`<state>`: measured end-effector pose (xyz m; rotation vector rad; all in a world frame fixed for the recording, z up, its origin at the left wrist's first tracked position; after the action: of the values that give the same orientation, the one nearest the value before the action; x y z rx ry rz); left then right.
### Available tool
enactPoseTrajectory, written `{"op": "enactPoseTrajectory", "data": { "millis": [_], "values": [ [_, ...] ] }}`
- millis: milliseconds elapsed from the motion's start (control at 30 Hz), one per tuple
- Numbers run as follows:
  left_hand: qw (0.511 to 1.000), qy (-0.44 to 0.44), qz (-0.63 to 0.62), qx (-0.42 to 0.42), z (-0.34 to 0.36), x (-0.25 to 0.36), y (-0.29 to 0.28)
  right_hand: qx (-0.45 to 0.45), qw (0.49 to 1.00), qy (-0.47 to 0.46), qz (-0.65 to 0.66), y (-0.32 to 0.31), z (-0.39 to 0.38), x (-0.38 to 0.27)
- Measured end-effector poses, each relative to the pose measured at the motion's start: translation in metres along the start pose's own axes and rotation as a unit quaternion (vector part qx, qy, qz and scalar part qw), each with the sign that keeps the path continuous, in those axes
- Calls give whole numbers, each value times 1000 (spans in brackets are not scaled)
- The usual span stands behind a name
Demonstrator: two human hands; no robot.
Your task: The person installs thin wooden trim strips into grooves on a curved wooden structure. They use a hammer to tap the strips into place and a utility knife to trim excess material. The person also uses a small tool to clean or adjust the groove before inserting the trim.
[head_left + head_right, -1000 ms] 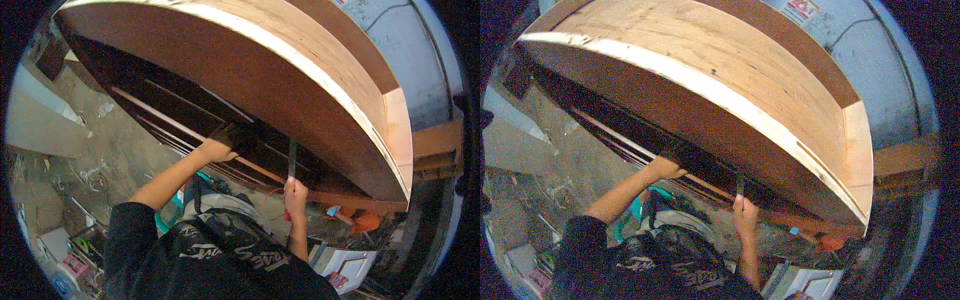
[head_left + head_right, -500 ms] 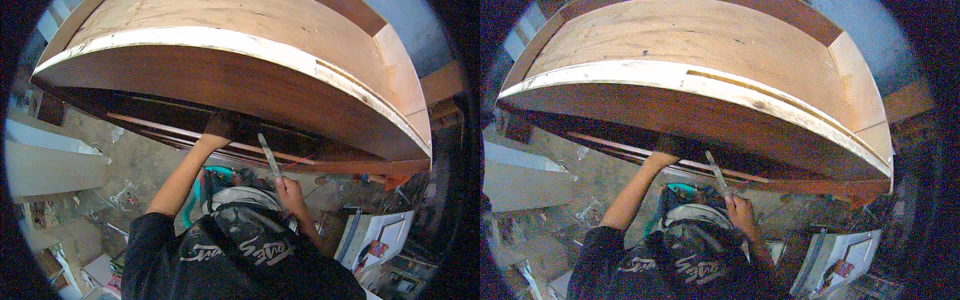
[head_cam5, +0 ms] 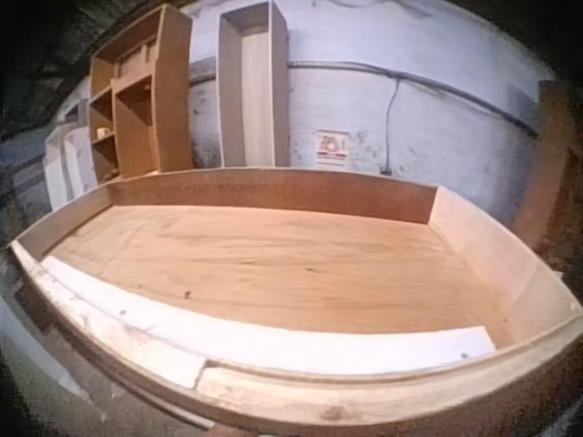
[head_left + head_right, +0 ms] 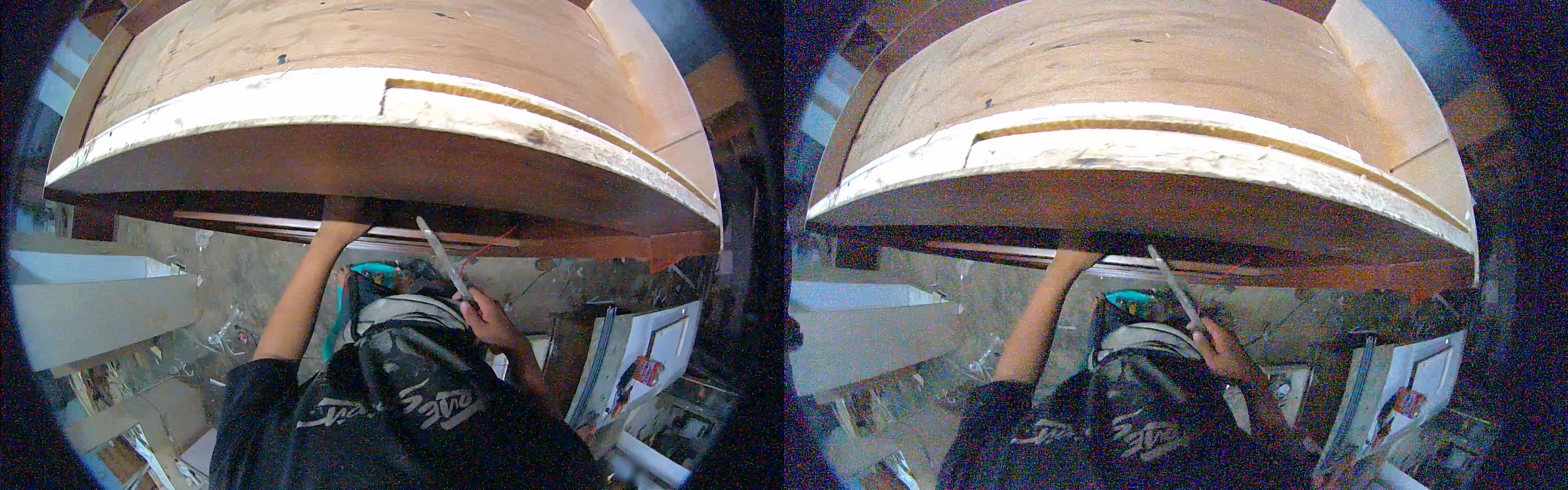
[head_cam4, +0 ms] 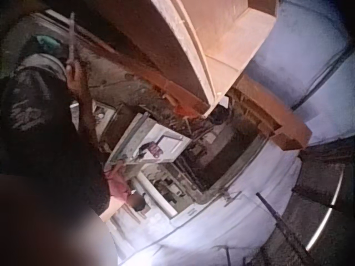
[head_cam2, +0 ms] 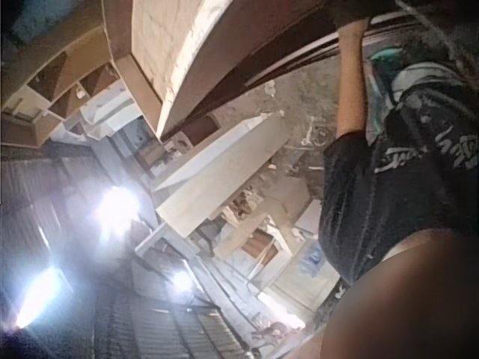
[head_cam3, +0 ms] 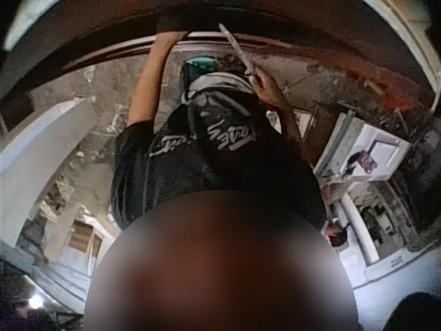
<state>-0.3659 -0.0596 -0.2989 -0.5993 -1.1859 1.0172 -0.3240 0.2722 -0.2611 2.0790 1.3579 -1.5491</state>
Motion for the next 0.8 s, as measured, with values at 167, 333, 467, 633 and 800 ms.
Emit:
{"op": "enactPoseTrajectory", "data": {
  "millis": [167,333,467,633,800],
  "values": [
    [996,-50,27,-65,-21,-19,-26,-18,997,74,-30,-4,-20,-12],
    [996,-6,-21,-86,-21,7,-31,-38,992,49,-113,-29,-38,-58],
    [990,35,-55,-124,-16,40,-19,-36,980,26,-192,-51,-44,-92],
    [990,57,-66,-107,-7,51,-26,-59,933,114,-336,-74,-35,-120],
    [971,-26,-62,-231,-12,29,-31,-23,929,-7,-370,-68,6,-170]
  ]
}}
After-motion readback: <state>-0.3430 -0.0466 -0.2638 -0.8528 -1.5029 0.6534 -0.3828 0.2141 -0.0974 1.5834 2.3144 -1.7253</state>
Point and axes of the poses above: each hand's wrist, its own z-axis towards the middle knuckle, its own y-axis out of the palm, x = y × z, the point moved 6 cm from there along z, towards the middle knuckle
